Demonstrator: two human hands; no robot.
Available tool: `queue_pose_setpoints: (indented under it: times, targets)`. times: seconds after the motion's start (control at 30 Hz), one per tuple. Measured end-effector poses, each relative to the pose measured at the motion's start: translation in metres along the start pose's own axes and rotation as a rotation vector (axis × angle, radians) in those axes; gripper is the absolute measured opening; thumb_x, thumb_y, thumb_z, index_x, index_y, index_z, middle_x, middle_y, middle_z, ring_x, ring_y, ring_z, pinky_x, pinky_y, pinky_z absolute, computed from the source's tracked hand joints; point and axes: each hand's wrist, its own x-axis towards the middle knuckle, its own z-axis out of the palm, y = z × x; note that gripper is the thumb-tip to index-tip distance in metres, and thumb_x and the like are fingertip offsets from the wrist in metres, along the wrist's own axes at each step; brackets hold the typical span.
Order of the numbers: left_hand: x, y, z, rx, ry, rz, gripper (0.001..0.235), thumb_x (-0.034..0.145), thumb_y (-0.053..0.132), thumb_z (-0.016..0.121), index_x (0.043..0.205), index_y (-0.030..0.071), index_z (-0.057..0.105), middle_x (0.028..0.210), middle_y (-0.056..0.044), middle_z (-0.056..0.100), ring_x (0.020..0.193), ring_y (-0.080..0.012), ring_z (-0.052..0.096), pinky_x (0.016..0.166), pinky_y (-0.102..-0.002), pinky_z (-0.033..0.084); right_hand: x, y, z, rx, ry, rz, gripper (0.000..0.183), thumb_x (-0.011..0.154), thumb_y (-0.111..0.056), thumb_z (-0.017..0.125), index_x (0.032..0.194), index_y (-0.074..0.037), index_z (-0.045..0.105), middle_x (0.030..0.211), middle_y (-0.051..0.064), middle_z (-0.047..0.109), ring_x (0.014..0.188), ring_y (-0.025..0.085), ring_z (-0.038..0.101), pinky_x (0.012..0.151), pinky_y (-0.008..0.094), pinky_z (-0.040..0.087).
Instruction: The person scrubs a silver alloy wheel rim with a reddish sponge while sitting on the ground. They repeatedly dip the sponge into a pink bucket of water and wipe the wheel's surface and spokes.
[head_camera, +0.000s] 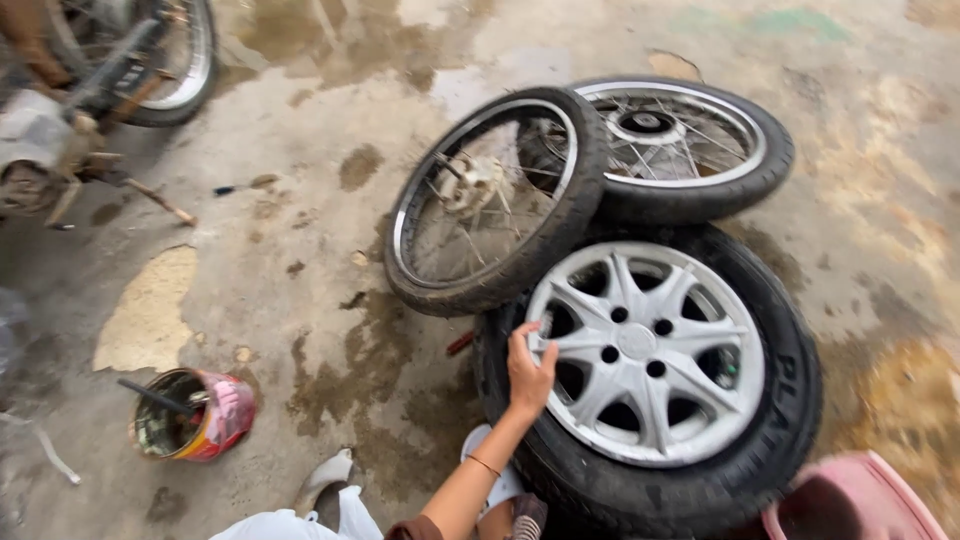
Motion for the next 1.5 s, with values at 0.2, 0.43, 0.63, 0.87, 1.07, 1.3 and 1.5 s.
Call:
queue_pose_setpoints:
  times: [0.2,0.43,0.63,0.87,1.07,1.3,1.5]
  targets:
    - [0.002,0.0,-0.001,0.054,-0.007,0.042,0.038,0.09,0.024,0.068,0.123,0.006,0.06,0.121,-0.014,0.066,0.113,-0.0305,0.064,0.1,-0.039,0.046,0.0,0.197,0.001,-0.757,0.076,-0.042,0.037,0.107,-0.014,0.059,0.141,-0.02,0.069,0.117,0.004,0.076,0.063,0.017,0.053,0.062,0.033,0.041]
    - [-0.002,0.031,-0.008,0.009,-0.116,-0.198,0.034,0.101,0.023,0.062,0.131,0.012,0.052,0.138,-0.012,0.054,0.143,-0.0361,0.04,0.12,-0.052,0.027,0.044,0.16,0.123,-0.583,-0.19,-0.387,0.023,0.102,-0.018,0.063,0.118,-0.008,0.076,0.118,0.007,0.076,0.11,0.024,0.071,0.103,0.034,0.051]
    - [-0.002,0.035,-0.015,-0.007,-0.161,-0.203,0.034,0.101,0.021,0.061,0.131,0.011,0.049,0.14,-0.014,0.051,0.147,-0.0369,0.034,0.123,-0.052,0.021,0.03,0.175,0.083,-0.71,-0.154,-0.376,0.023,0.105,-0.017,0.061,0.12,-0.005,0.073,0.111,0.011,0.076,0.104,0.027,0.072,0.098,0.035,0.054]
    - [-0.003,0.035,-0.013,-0.016,-0.168,-0.19,0.033,0.102,0.02,0.061,0.131,0.011,0.048,0.139,-0.013,0.053,0.146,-0.0368,0.036,0.122,-0.053,0.022,0.038,0.185,0.095,-0.657,-0.175,-0.196,0.031,0.11,-0.029,0.057,0.112,-0.003,0.074,0.103,0.016,0.076,0.102,0.032,0.072,0.094,0.039,0.055]
    - [-0.003,0.028,-0.011,-0.017,-0.16,-0.173,0.034,0.101,0.021,0.061,0.13,0.009,0.048,0.137,-0.014,0.054,0.145,-0.038,0.037,0.123,-0.053,0.022,0.069,0.2,0.176,-0.593,-0.309,-0.364,0.028,0.106,-0.031,0.058,0.115,-0.009,0.074,0.101,0.01,0.078,0.097,0.026,0.074,0.089,0.036,0.056]
    - [-0.001,0.03,-0.012,-0.011,-0.156,-0.174,0.033,0.101,0.019,0.062,0.129,0.009,0.048,0.137,-0.014,0.055,0.145,-0.0381,0.037,0.122,-0.054,0.022,0.052,0.168,0.174,-0.802,-0.249,-0.663,0.036,0.105,-0.018,0.056,0.134,0.002,0.065,0.131,0.019,0.07,0.123,0.028,0.066,0.109,0.036,0.048]
    - [-0.001,0.036,-0.017,-0.026,-0.16,-0.171,0.034,0.101,0.019,0.062,0.13,0.009,0.048,0.137,-0.015,0.055,0.145,-0.0378,0.037,0.122,-0.052,0.023,0.019,0.156,0.131,-0.903,-0.289,-0.713,0.03,0.103,-0.016,0.056,0.128,-0.002,0.067,0.14,0.011,0.067,0.13,0.022,0.063,0.113,0.036,0.047]
